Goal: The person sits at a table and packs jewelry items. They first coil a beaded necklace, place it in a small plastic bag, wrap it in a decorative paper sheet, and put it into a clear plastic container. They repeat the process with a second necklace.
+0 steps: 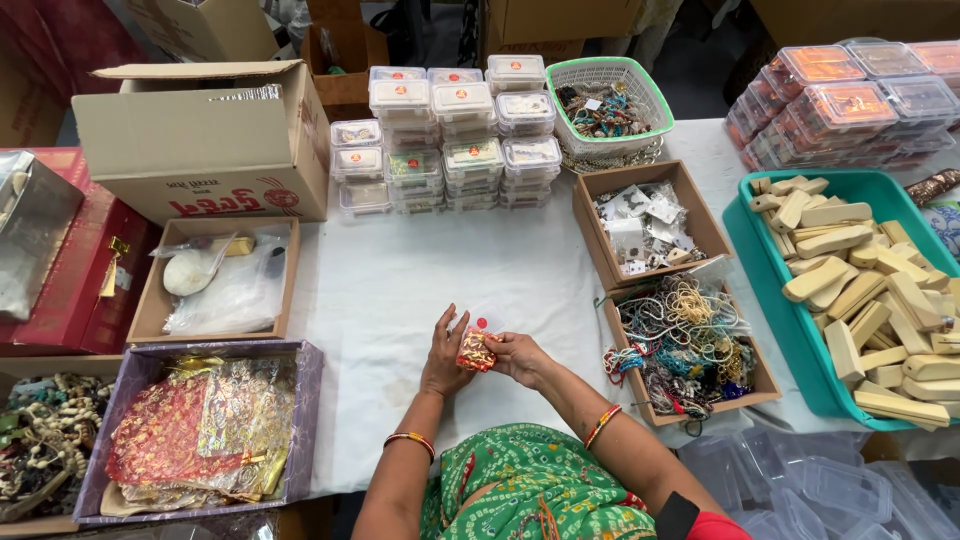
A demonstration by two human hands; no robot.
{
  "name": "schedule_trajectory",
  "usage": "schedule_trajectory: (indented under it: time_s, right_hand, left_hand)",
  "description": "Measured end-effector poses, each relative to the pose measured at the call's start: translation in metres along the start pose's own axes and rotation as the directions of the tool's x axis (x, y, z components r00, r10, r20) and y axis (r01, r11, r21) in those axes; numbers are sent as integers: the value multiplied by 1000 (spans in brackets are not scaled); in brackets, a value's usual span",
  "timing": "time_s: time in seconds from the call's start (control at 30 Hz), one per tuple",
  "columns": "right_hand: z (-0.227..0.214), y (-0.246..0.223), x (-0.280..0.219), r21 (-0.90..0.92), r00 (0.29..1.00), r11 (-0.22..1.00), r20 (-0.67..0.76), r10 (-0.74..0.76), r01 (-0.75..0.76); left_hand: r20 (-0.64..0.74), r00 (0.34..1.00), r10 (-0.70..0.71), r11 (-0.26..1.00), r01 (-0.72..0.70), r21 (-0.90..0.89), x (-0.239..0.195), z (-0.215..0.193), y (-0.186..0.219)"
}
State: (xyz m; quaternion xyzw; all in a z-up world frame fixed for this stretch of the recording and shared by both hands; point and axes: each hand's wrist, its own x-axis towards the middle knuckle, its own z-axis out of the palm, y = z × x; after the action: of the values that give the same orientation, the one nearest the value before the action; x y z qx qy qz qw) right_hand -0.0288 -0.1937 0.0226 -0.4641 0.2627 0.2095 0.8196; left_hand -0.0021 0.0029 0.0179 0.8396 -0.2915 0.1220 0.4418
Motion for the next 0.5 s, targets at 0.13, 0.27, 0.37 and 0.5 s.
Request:
schedule_trajectory:
  time_s: [0.13, 0.27, 0.37, 0.5]
  right_hand:
    - [0, 1, -1, -57, 1000, 998, 5, 25, -25]
    - [-9, 4, 2, -62, 999, 997, 11, 37, -36]
    - [-7, 2, -2, -63, 1000, 998, 11, 25, -24]
    - [-8, 0, -4, -154, 999, 988, 36, -18, 23]
  left_hand:
    - [31, 999, -16, 999, 17, -31, -1, 1, 0]
    - [67, 998, 11, 1000, -12, 21, 0, 0, 3]
    - [64, 998, -13, 1000, 11, 17, -1, 1, 2]
    - [58, 998, -37, 999, 38, -16, -5, 4, -4]
